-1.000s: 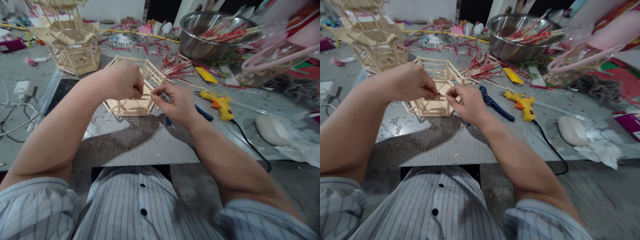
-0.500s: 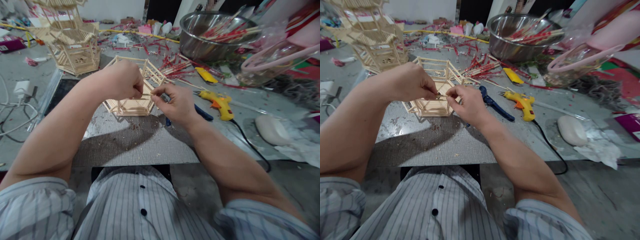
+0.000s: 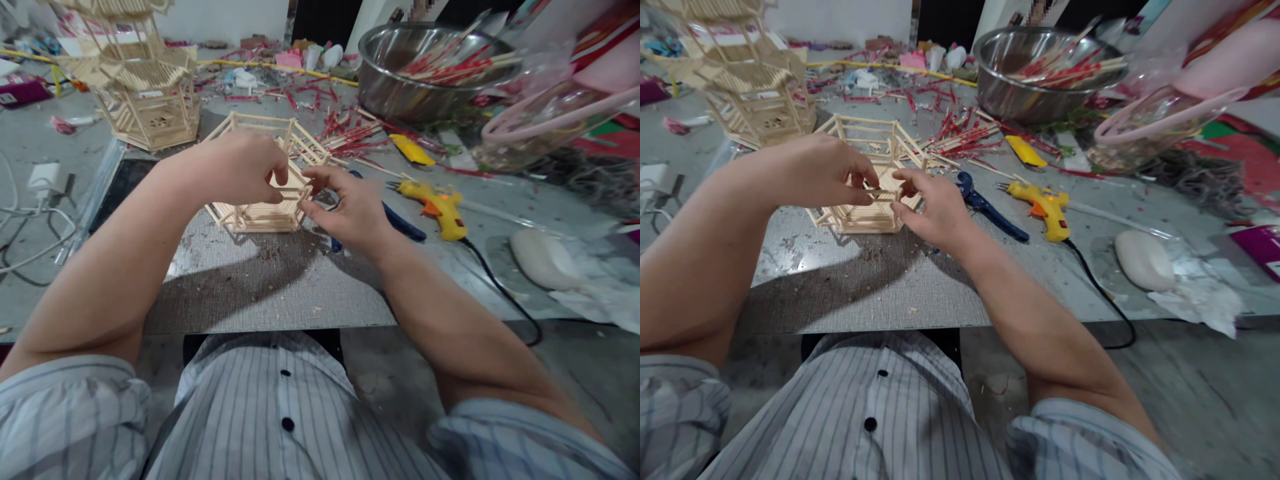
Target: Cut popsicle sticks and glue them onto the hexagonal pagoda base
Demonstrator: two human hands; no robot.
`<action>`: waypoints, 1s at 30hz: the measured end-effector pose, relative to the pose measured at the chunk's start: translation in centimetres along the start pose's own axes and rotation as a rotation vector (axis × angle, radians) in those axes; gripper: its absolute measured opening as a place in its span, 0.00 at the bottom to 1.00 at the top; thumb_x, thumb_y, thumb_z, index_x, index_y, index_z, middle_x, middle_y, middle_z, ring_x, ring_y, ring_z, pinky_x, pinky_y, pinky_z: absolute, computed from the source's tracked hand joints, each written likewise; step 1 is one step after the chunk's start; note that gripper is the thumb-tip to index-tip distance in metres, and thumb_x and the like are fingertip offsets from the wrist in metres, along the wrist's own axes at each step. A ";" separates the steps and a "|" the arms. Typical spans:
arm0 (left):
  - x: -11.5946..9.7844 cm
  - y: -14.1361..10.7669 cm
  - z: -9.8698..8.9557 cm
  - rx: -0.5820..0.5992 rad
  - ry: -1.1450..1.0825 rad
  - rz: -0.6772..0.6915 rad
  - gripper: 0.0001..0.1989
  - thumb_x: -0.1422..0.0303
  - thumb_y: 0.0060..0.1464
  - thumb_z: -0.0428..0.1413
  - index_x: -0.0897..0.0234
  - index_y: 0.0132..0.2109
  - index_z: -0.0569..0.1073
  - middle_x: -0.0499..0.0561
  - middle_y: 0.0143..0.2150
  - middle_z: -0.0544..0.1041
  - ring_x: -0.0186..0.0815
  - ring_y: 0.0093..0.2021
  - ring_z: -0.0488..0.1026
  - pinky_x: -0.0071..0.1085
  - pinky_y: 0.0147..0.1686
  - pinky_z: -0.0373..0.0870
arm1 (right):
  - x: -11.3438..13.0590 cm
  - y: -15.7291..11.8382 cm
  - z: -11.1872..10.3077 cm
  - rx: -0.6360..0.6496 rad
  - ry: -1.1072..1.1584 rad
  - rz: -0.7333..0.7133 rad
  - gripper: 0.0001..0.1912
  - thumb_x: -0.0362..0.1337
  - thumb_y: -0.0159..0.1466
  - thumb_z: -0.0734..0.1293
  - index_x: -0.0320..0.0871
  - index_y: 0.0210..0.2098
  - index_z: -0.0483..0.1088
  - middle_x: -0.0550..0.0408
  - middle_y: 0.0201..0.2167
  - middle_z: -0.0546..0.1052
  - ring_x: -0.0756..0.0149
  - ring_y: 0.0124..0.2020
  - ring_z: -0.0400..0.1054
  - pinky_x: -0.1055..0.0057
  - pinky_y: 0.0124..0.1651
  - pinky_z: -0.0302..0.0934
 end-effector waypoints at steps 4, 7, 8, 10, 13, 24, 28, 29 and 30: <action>0.0 0.4 0.6 0.018 0.113 -0.016 0.22 0.57 0.53 0.54 0.58 0.52 0.76 0.52 0.44 0.77 0.45 0.50 0.71 0.38 0.52 0.62 | -0.2 -0.1 0.3 0.032 0.000 0.000 0.21 0.41 0.58 0.66 0.46 0.50 0.68 0.53 0.37 0.79 0.62 0.40 0.73 0.62 0.47 0.65; 0.1 0.8 0.9 -0.004 0.140 -0.014 0.20 0.57 0.52 0.54 0.58 0.50 0.77 0.51 0.40 0.78 0.45 0.49 0.71 0.41 0.54 0.60 | -0.3 0.0 0.4 0.033 0.005 0.011 0.20 0.40 0.57 0.66 0.46 0.50 0.68 0.54 0.38 0.79 0.61 0.41 0.73 0.60 0.48 0.65; 0.1 0.9 1.1 -0.006 0.145 -0.005 0.19 0.58 0.53 0.54 0.59 0.49 0.77 0.52 0.38 0.78 0.46 0.48 0.72 0.42 0.53 0.59 | -0.3 0.0 0.4 0.037 0.007 0.016 0.20 0.40 0.57 0.66 0.47 0.50 0.68 0.54 0.38 0.79 0.60 0.41 0.73 0.60 0.48 0.65; 0.1 1.1 1.4 0.006 0.150 0.005 0.17 0.60 0.54 0.53 0.63 0.45 0.79 0.55 0.36 0.78 0.48 0.45 0.73 0.43 0.51 0.60 | -0.4 0.0 0.5 0.048 0.010 0.027 0.20 0.40 0.57 0.66 0.49 0.49 0.69 0.55 0.38 0.79 0.60 0.42 0.73 0.61 0.48 0.65; -0.1 1.2 1.6 0.022 0.144 0.029 0.17 0.61 0.55 0.50 0.64 0.43 0.79 0.57 0.33 0.77 0.48 0.42 0.74 0.41 0.45 0.61 | -0.5 0.1 0.7 0.056 0.012 0.035 0.20 0.39 0.56 0.66 0.48 0.49 0.69 0.54 0.37 0.79 0.59 0.41 0.74 0.60 0.48 0.66; -0.6 1.2 1.4 0.024 0.085 0.033 0.15 0.63 0.55 0.50 0.62 0.41 0.79 0.55 0.31 0.78 0.44 0.37 0.74 0.34 0.36 0.59 | -0.6 0.0 0.8 0.063 0.017 0.049 0.21 0.36 0.55 0.66 0.48 0.49 0.70 0.53 0.39 0.79 0.59 0.41 0.73 0.58 0.48 0.66; -0.3 1.3 1.6 0.011 0.078 0.032 0.16 0.62 0.54 0.50 0.61 0.43 0.79 0.54 0.31 0.78 0.43 0.38 0.74 0.33 0.36 0.59 | -0.5 0.1 0.7 0.060 0.027 0.034 0.21 0.35 0.55 0.65 0.47 0.49 0.70 0.53 0.38 0.79 0.59 0.41 0.74 0.58 0.49 0.66; -0.3 1.3 1.7 0.019 0.092 0.030 0.16 0.62 0.55 0.50 0.62 0.43 0.79 0.55 0.32 0.78 0.43 0.38 0.74 0.33 0.36 0.58 | -0.5 0.1 0.7 0.054 0.030 0.034 0.20 0.35 0.55 0.66 0.48 0.49 0.70 0.53 0.39 0.79 0.60 0.41 0.74 0.59 0.49 0.66; -0.3 1.3 1.7 0.027 0.105 0.030 0.17 0.62 0.55 0.49 0.62 0.43 0.79 0.55 0.32 0.79 0.44 0.37 0.74 0.34 0.35 0.58 | -0.5 0.0 0.7 0.049 0.032 0.036 0.20 0.35 0.55 0.66 0.49 0.49 0.70 0.53 0.39 0.79 0.60 0.41 0.73 0.59 0.49 0.66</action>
Point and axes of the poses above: each hand's wrist, its own y-axis towards the middle knuckle, its own z-axis out of the palm, x = y × z, the point moved 8 cm from there along y, towards the middle knuckle
